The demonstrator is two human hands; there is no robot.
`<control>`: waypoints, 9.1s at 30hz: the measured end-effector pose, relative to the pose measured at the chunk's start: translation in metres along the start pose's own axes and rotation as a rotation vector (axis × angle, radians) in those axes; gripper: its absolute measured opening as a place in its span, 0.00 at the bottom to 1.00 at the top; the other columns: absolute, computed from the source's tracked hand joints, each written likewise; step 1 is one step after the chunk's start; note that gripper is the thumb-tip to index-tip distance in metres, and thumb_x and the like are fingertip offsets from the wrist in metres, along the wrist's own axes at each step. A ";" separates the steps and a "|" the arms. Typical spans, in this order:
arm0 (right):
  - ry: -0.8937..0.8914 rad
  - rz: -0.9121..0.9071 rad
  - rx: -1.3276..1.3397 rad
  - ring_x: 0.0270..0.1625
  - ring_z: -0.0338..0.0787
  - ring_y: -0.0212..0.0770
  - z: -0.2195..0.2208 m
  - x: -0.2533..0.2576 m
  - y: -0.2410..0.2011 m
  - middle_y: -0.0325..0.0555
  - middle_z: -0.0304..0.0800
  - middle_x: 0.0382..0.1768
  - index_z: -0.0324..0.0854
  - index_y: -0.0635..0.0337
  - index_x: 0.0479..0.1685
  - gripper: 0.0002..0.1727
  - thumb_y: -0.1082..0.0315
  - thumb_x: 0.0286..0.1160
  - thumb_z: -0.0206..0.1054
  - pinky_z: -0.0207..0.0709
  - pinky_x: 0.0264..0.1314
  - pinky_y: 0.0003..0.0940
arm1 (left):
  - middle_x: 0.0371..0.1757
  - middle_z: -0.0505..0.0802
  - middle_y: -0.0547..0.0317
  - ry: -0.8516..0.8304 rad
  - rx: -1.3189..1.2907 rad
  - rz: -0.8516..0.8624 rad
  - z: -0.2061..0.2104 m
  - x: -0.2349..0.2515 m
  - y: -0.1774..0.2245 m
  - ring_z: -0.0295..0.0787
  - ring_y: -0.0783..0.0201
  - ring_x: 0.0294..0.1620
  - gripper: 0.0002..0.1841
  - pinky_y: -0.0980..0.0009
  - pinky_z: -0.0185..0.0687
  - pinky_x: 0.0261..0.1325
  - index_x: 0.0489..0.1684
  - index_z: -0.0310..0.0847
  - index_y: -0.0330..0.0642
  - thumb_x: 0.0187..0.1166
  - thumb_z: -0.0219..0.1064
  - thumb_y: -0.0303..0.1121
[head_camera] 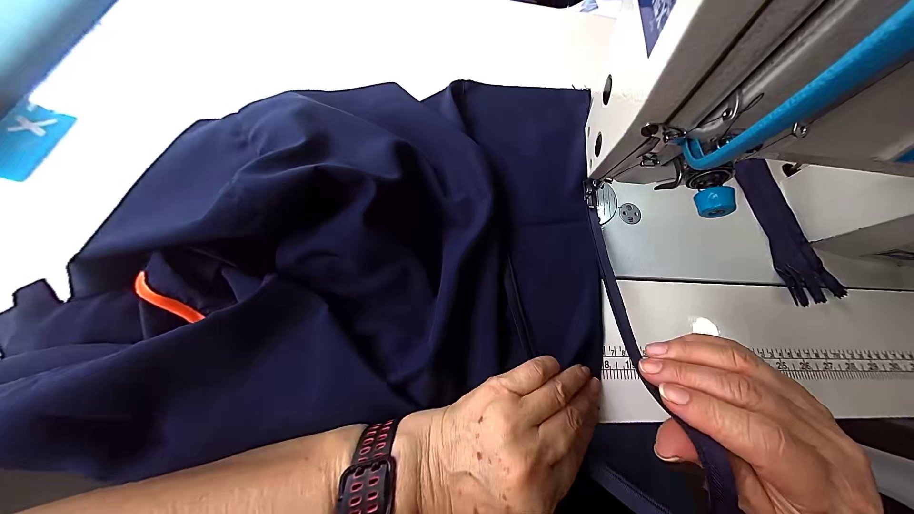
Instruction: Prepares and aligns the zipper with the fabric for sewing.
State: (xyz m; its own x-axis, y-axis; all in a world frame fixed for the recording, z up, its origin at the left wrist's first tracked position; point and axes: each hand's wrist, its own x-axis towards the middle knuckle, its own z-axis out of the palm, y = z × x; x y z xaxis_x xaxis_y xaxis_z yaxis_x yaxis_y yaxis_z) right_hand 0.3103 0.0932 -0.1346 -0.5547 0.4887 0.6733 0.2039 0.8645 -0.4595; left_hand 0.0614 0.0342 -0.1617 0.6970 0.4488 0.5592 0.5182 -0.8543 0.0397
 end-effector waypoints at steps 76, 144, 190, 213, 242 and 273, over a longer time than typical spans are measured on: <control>-0.288 -0.194 -0.091 0.53 0.94 0.42 0.024 0.006 0.018 0.44 0.97 0.35 0.89 0.57 0.35 0.11 0.77 0.78 0.60 0.78 0.68 0.31 | 0.73 0.88 0.48 -0.187 0.029 -0.195 0.006 0.027 -0.116 0.79 0.48 0.80 0.51 0.47 0.72 0.80 0.72 0.85 0.51 0.71 0.38 0.82; -0.375 -0.224 -0.151 0.49 0.93 0.41 0.010 0.017 0.026 0.42 0.94 0.31 0.87 0.56 0.31 0.13 0.76 0.79 0.58 0.79 0.64 0.31 | 0.68 0.89 0.47 -0.162 0.042 -0.239 0.008 0.034 -0.120 0.81 0.49 0.76 0.42 0.51 0.75 0.79 0.64 0.91 0.50 0.73 0.51 0.75; -0.250 -0.223 -0.215 0.52 0.94 0.41 0.016 0.015 0.040 0.43 0.97 0.35 0.86 0.54 0.33 0.12 0.73 0.79 0.57 0.80 0.62 0.31 | 0.80 0.84 0.57 -0.210 -0.101 -0.184 0.009 0.022 -0.106 0.72 0.58 0.86 0.35 0.50 0.63 0.88 0.75 0.83 0.47 0.86 0.47 0.63; -0.232 -0.233 -0.172 0.55 0.95 0.42 0.024 0.043 0.076 0.44 0.98 0.40 0.89 0.56 0.38 0.13 0.75 0.80 0.56 0.83 0.64 0.32 | 0.69 0.87 0.44 -0.161 -0.185 -0.040 0.007 0.040 -0.188 0.78 0.49 0.78 0.28 0.53 0.70 0.83 0.67 0.90 0.53 0.84 0.55 0.60; -0.331 -0.150 -0.114 0.62 0.85 0.39 0.022 -0.007 0.022 0.36 0.94 0.52 0.89 0.47 0.50 0.14 0.66 0.88 0.55 0.68 0.68 0.36 | 0.25 0.86 0.70 -0.424 -0.228 -0.134 -0.076 0.017 -0.088 0.87 0.68 0.30 0.11 0.69 0.82 0.30 0.25 0.86 0.53 0.71 0.65 0.45; -0.260 -0.170 -0.108 0.69 0.85 0.40 0.017 -0.009 0.017 0.39 0.94 0.57 0.84 0.51 0.44 0.11 0.71 0.86 0.54 0.68 0.75 0.37 | 0.30 0.89 0.58 -0.343 -0.059 -0.070 -0.016 0.075 -0.103 0.89 0.52 0.47 0.08 0.54 0.76 0.47 0.32 0.84 0.44 0.76 0.58 0.31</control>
State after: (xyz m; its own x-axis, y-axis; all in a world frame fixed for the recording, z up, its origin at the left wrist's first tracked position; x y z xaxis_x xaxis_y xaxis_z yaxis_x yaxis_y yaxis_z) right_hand 0.3046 0.1014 -0.1582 -0.7729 0.3015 0.5583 0.1668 0.9455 -0.2797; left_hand 0.0521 0.1514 -0.1103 0.7921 0.5600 0.2429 0.5479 -0.8277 0.1215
